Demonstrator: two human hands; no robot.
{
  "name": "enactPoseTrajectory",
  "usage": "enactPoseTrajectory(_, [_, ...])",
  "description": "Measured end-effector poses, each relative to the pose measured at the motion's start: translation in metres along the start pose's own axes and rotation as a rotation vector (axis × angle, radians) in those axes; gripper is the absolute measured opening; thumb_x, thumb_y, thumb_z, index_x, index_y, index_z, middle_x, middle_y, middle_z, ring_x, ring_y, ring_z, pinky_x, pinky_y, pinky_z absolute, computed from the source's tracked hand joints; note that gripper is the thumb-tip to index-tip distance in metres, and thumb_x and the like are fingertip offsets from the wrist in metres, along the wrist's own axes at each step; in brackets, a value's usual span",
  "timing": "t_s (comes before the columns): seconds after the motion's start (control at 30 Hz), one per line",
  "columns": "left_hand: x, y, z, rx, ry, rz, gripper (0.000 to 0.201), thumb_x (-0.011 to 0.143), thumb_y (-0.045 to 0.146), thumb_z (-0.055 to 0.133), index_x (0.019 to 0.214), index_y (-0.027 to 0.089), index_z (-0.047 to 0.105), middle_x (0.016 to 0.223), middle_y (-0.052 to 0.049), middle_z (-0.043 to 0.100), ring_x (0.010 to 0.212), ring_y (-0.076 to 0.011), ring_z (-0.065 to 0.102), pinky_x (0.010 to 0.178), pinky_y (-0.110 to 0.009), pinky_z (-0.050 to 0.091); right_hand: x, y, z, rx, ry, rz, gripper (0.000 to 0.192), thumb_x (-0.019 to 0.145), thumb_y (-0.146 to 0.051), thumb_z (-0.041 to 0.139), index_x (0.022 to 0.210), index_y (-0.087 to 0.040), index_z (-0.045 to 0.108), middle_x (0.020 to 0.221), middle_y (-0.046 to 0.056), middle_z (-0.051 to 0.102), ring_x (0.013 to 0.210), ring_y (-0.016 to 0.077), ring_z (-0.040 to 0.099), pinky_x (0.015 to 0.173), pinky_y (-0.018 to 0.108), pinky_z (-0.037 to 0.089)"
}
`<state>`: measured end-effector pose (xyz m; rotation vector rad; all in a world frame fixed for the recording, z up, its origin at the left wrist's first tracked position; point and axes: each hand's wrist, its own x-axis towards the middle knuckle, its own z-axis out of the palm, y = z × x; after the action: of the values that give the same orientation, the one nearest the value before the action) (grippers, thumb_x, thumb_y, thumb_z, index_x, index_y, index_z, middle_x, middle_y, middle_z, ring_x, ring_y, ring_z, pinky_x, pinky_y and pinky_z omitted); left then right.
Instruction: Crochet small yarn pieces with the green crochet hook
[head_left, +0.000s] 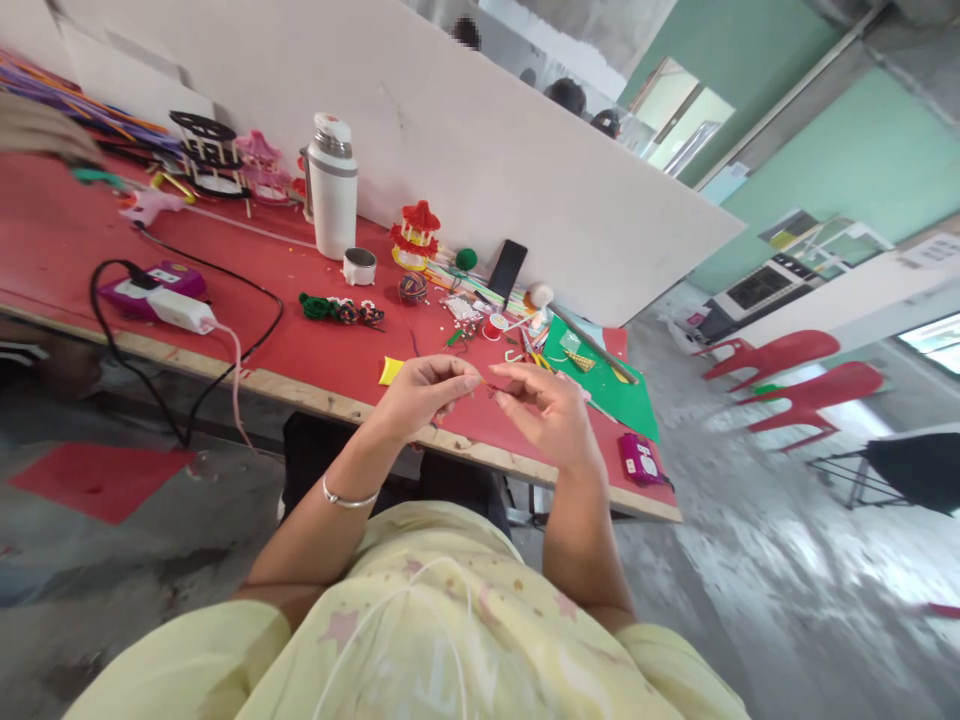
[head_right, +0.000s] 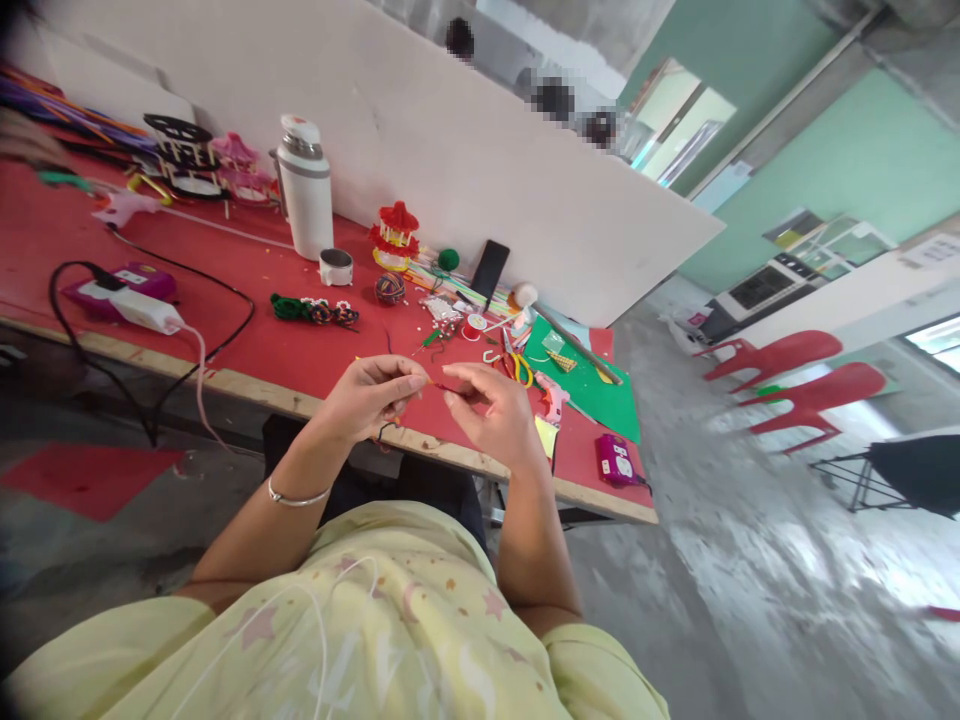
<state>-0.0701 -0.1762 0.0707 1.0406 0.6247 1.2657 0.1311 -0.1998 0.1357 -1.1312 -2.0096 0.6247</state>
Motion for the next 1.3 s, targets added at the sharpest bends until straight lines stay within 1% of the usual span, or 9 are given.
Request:
enactPoseTrajectory(0.13, [0.003,-0.001,0.0,-0.091,0.011,-0.035,0.032,0.074,0.042,0.088,0.082,0.015,0.073,0.061,0.003,0.058,0.045,-0.0034,0.043,0.04,-0.016,0.028,0.001,-0.002,0.001,-0.043,-0.008,0.019,0.019,0.092,-0.027,0.068,0.107,-0.022,0.078,0.103,0.007,0.08,0.085,0.0169,0.073,0.072,0.028,0.059])
enactPoseTrajectory(0.33, [0.003,0.002,0.0,-0.128,-0.006,-0.063,0.034,0.072,0.042,0.089,0.083,0.014,0.072,0.061,0.003,0.058,0.044,-0.0027,0.043,0.039,-0.015,0.027,0.001,0.0,0.003,0.017,-0.011,0.102,0.025,0.091,-0.029,0.069,0.113,-0.021,0.077,0.106,0.007,0.082,0.092,0.02,0.077,0.082,0.032,0.062])
enactPoseTrajectory(0.43, [0.003,0.003,0.0,-0.166,-0.01,-0.095,0.036,0.07,0.042,0.09,0.082,0.014,0.07,0.062,0.003,0.057,0.044,-0.0028,0.043,0.039,-0.015,0.026,0.001,0.001,0.004,0.012,-0.023,0.143,0.023,0.09,-0.031,0.07,0.108,-0.021,0.079,0.1,0.007,0.083,0.087,0.0202,0.078,0.078,0.031,0.061])
enactPoseTrajectory(0.57, [0.005,0.0,-0.001,-0.191,-0.028,-0.113,0.036,0.072,0.041,0.09,0.082,0.014,0.069,0.064,0.003,0.057,0.046,-0.0031,0.043,0.038,-0.015,0.025,0.0,0.001,0.004,0.057,-0.056,0.206,0.019,0.09,-0.035,0.07,0.099,-0.02,0.079,0.083,0.004,0.08,0.073,0.0182,0.075,0.068,0.028,0.059])
enactPoseTrajectory(0.63, [0.006,-0.002,-0.001,-0.187,-0.029,-0.11,0.035,0.073,0.041,0.089,0.082,0.014,0.069,0.065,0.003,0.057,0.046,-0.0031,0.043,0.038,-0.015,0.025,0.0,0.0,0.004,0.092,-0.063,0.224,0.019,0.09,-0.036,0.071,0.096,-0.02,0.079,0.081,0.004,0.079,0.071,0.0179,0.075,0.067,0.027,0.058])
enactPoseTrajectory(0.9, [0.008,-0.006,-0.001,-0.183,-0.015,-0.129,0.038,0.07,0.044,0.09,0.08,0.014,0.068,0.065,0.002,0.058,0.047,-0.0034,0.044,0.039,-0.016,0.025,0.001,-0.004,0.004,0.12,-0.075,0.203,0.017,0.091,-0.035,0.069,0.091,-0.019,0.077,0.076,0.003,0.077,0.066,0.0144,0.069,0.063,0.025,0.055])
enactPoseTrajectory(1.03, [0.006,-0.007,-0.002,-0.14,-0.045,-0.156,0.04,0.072,0.046,0.089,0.092,0.015,0.075,0.069,0.001,0.061,0.045,-0.0029,0.042,0.037,-0.017,0.019,0.002,-0.007,0.003,0.099,-0.051,0.174,0.017,0.09,-0.034,0.069,0.089,-0.019,0.076,0.073,0.002,0.074,0.063,0.0137,0.066,0.06,0.025,0.052])
enactPoseTrajectory(1.1, [0.006,-0.009,-0.002,-0.106,-0.065,-0.154,0.041,0.071,0.045,0.09,0.095,0.015,0.077,0.069,0.002,0.062,0.046,-0.0025,0.039,0.039,-0.018,0.02,0.002,-0.008,0.003,0.094,-0.041,0.171,0.016,0.09,-0.034,0.069,0.088,-0.019,0.075,0.071,0.002,0.073,0.063,0.0136,0.065,0.06,0.025,0.052])
enactPoseTrajectory(1.3, [0.007,-0.014,-0.004,-0.059,-0.065,-0.092,0.034,0.072,0.044,0.089,0.085,0.015,0.077,0.063,0.004,0.057,0.048,-0.0029,0.035,0.044,-0.019,0.024,0.002,-0.008,0.003,0.113,-0.042,0.177,0.015,0.089,-0.032,0.069,0.088,-0.019,0.075,0.07,0.001,0.072,0.063,0.0131,0.064,0.06,0.024,0.051])
